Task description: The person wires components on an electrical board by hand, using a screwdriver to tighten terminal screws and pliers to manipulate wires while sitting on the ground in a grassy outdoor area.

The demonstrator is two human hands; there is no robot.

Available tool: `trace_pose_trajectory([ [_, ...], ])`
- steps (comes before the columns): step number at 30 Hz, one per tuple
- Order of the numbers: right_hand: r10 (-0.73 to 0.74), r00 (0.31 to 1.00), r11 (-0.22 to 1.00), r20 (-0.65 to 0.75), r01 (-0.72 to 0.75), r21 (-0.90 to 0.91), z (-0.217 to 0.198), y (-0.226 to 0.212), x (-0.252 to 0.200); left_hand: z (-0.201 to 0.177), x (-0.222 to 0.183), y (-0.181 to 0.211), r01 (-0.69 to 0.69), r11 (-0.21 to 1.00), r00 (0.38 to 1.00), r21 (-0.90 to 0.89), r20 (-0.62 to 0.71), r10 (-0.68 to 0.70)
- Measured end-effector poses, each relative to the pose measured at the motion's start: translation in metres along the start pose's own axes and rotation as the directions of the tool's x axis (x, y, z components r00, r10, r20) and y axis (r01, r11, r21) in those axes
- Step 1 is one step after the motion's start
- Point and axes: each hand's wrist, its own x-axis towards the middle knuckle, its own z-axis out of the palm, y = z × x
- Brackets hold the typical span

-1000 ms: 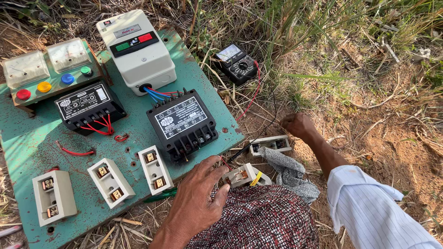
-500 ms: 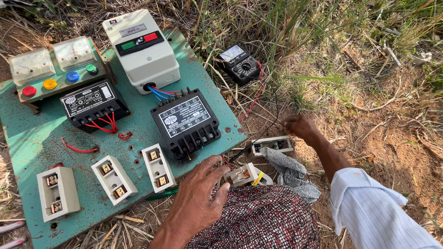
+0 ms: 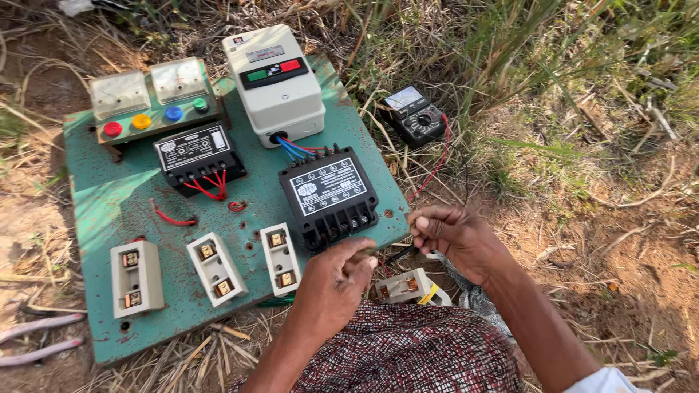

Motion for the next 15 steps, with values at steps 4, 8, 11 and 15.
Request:
trace_pose_trajectory([
  [4,-0.012,0.982,0.963,0.190,0.063,-0.263,0.101,-0.013,-0.036,-0.012,-0.010,-0.009,0.172,0.816,0.982,-0.552,0.035,-0.183],
  [8,-0.212,0.913,0.558,0.350,0.407,-0.724,0.176,-0.011,-0.061,-0.039,-0.035,-0.036,0.182,0.626,0.946,-0.758,-0.038,-0.321],
  [11,-0.235,0.890,0.547,0.390,0.453,-0.704,0.213,0.007,-0.065,-0.064,-0.057,-0.053,0.219,0.554,0.886,-0.803,-0.074,-0.457],
  [15,-0.121,0.909,0.805,0.400,0.325,-0.496,0.218,0.033,-0.051,-0.088,-0.067,-0.069,0.153,0.468,0.860,-0.870,-0.116,-0.497],
])
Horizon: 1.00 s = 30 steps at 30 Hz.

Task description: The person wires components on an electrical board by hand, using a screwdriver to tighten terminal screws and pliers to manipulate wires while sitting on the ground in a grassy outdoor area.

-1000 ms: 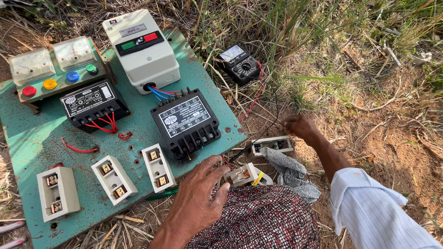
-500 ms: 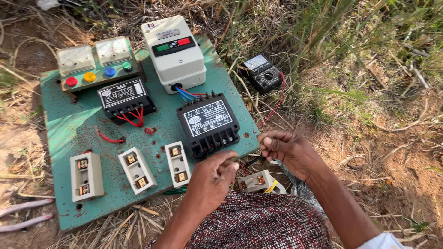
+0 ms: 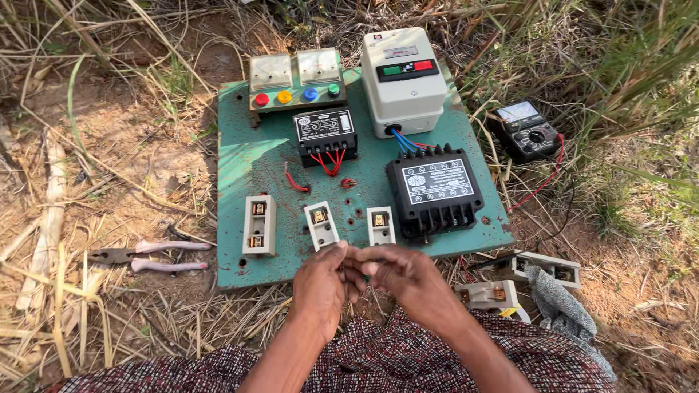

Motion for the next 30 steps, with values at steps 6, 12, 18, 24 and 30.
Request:
trace_pose_trajectory([
  [6,0.286,0.958,0.863,-0.027,-0.245,0.441,-0.022,0.028,0.006,-0.038,0.033,0.027,-0.245,0.963,0.956,0.114,-0.139,0.260],
  [12,0.224,0.971,0.900,-0.084,-0.173,0.401,-0.011,0.026,0.019,-0.045,0.030,0.043,-0.241,0.772,0.893,0.588,-0.178,0.414],
  [18,0.282,0.959,0.916,-0.032,-0.259,0.308,-0.002,0.021,0.044,-0.040,0.028,0.053,0.015,0.378,0.988,0.926,-0.071,0.136],
  [24,0.198,0.980,0.980,0.001,-0.198,-0.009,0.010,0.019,0.078,-0.047,0.042,0.048,-0.013,0.400,0.998,0.916,-0.015,0.067],
  [30,0.217,0.976,0.910,-0.021,-0.210,-0.358,0.025,-0.005,0.103,-0.046,0.033,0.056,-0.119,0.404,0.986,0.907,0.062,0.152],
])
